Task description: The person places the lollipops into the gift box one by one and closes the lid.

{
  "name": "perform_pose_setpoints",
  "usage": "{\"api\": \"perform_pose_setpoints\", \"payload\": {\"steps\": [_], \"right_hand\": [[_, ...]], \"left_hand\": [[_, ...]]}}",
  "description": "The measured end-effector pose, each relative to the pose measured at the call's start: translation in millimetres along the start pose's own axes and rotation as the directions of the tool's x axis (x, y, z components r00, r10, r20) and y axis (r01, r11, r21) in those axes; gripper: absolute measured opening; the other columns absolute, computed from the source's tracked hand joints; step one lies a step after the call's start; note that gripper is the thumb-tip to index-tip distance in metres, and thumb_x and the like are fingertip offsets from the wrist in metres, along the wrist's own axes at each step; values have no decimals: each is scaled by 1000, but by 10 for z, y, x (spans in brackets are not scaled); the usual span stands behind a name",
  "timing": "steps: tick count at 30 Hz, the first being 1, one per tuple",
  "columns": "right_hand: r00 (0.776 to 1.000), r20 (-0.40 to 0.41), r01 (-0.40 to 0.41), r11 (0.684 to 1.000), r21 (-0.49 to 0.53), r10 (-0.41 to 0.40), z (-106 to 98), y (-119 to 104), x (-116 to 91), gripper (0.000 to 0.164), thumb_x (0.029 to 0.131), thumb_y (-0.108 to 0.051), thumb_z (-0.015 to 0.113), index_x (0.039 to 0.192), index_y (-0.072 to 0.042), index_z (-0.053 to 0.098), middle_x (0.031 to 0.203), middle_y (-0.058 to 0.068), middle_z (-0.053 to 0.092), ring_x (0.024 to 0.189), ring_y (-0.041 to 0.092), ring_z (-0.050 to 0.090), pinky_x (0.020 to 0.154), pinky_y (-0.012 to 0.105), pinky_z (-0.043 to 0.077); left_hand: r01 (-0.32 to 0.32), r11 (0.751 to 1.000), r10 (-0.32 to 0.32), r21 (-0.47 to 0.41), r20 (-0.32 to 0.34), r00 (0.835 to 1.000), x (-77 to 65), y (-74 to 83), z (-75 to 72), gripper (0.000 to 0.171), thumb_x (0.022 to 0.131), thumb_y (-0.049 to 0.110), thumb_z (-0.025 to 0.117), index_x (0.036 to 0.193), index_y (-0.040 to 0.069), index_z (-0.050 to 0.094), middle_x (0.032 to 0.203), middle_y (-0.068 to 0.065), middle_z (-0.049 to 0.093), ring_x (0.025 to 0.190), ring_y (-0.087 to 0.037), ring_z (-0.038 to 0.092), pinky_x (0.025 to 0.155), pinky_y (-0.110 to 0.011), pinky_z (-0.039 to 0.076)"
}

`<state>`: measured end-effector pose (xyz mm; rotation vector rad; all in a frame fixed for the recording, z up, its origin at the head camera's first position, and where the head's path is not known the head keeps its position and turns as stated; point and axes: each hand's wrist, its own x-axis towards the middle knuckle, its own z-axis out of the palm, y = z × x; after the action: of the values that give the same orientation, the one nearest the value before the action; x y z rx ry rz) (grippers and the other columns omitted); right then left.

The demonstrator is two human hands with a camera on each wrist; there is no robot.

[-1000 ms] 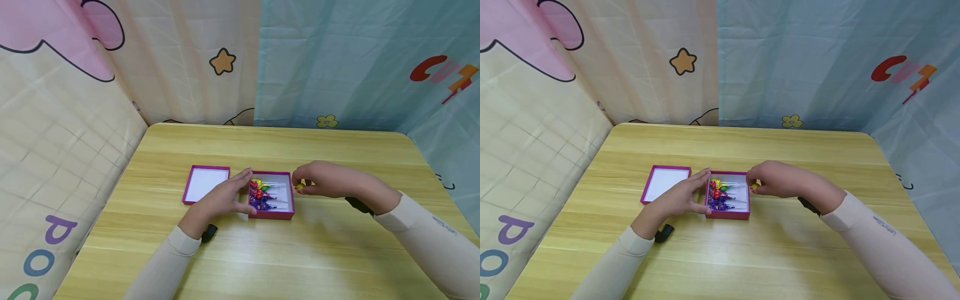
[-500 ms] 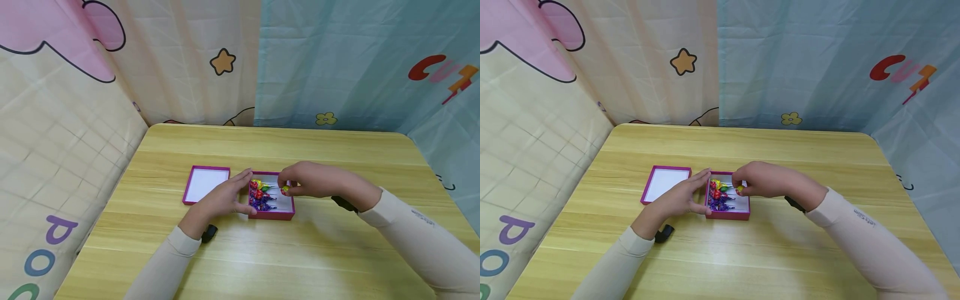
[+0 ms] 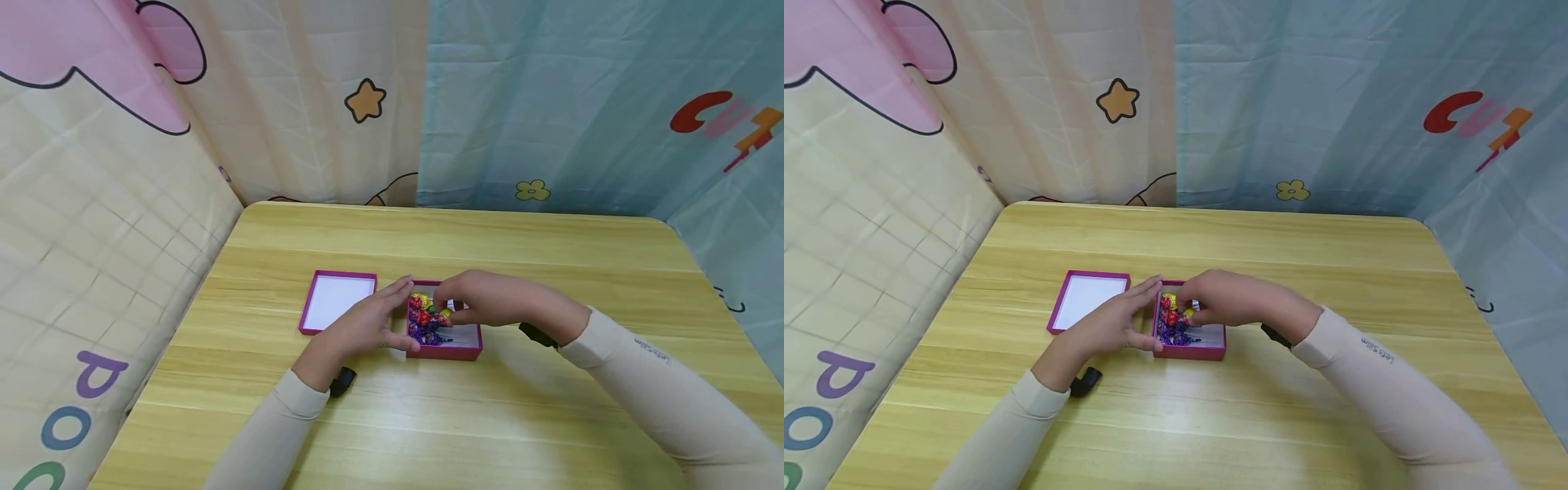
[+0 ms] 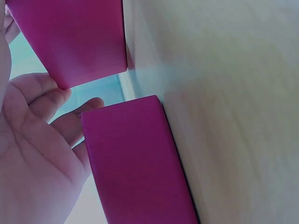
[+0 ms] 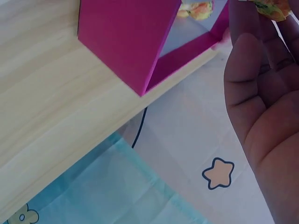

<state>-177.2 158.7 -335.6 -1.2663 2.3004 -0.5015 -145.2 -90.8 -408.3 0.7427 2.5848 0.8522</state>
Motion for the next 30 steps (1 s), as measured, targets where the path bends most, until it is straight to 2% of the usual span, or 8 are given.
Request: {"api": "perform_pose_setpoints", "payload": {"steps": [7, 15, 22, 30], "right_hand": [[999, -16, 51, 999, 0, -51, 99, -24, 105, 14, 91, -13, 74, 104, -11, 70, 87, -13, 60, 78, 9, 56, 72, 27, 52], [998, -13, 62, 998, -11, -62, 183, -40, 196, 13, 91, -14, 74, 103, -11, 71, 85, -12, 58, 78, 9, 54, 72, 25, 51], [996, -50, 75, 997, -34, -77, 281, -44, 247, 10, 90, -15, 75, 97, -13, 69, 83, -9, 54, 80, 13, 54, 71, 24, 49], [990, -88, 99, 992, -74, -106, 365, -27, 270, 11, 90, -21, 76, 98, -17, 70, 83, -10, 53, 82, 9, 49, 70, 23, 47]], "left_hand": [[-6, 1000, 6, 3, 1, 1000, -3, -1, -1, 112, 72, 68, 73, 159, 18, 23, 166, 8, 13, 149, -19, 20, 116, -44, 28], [0, 1000, 0, 14, 3, 1000, -7, 1, -1, 112, 71, 69, 73, 159, 18, 23, 166, 8, 13, 148, -16, 21, 116, -42, 29], [-8, 1000, 8, 19, 1, 1000, -7, -5, -7, 111, 73, 67, 74, 159, 18, 22, 166, 8, 14, 148, -16, 22, 115, -42, 30], [2, 1000, -2, 10, 9, 1000, -8, 1, -11, 111, 73, 66, 75, 159, 19, 21, 166, 9, 12, 148, -16, 23, 115, -42, 30]]}}
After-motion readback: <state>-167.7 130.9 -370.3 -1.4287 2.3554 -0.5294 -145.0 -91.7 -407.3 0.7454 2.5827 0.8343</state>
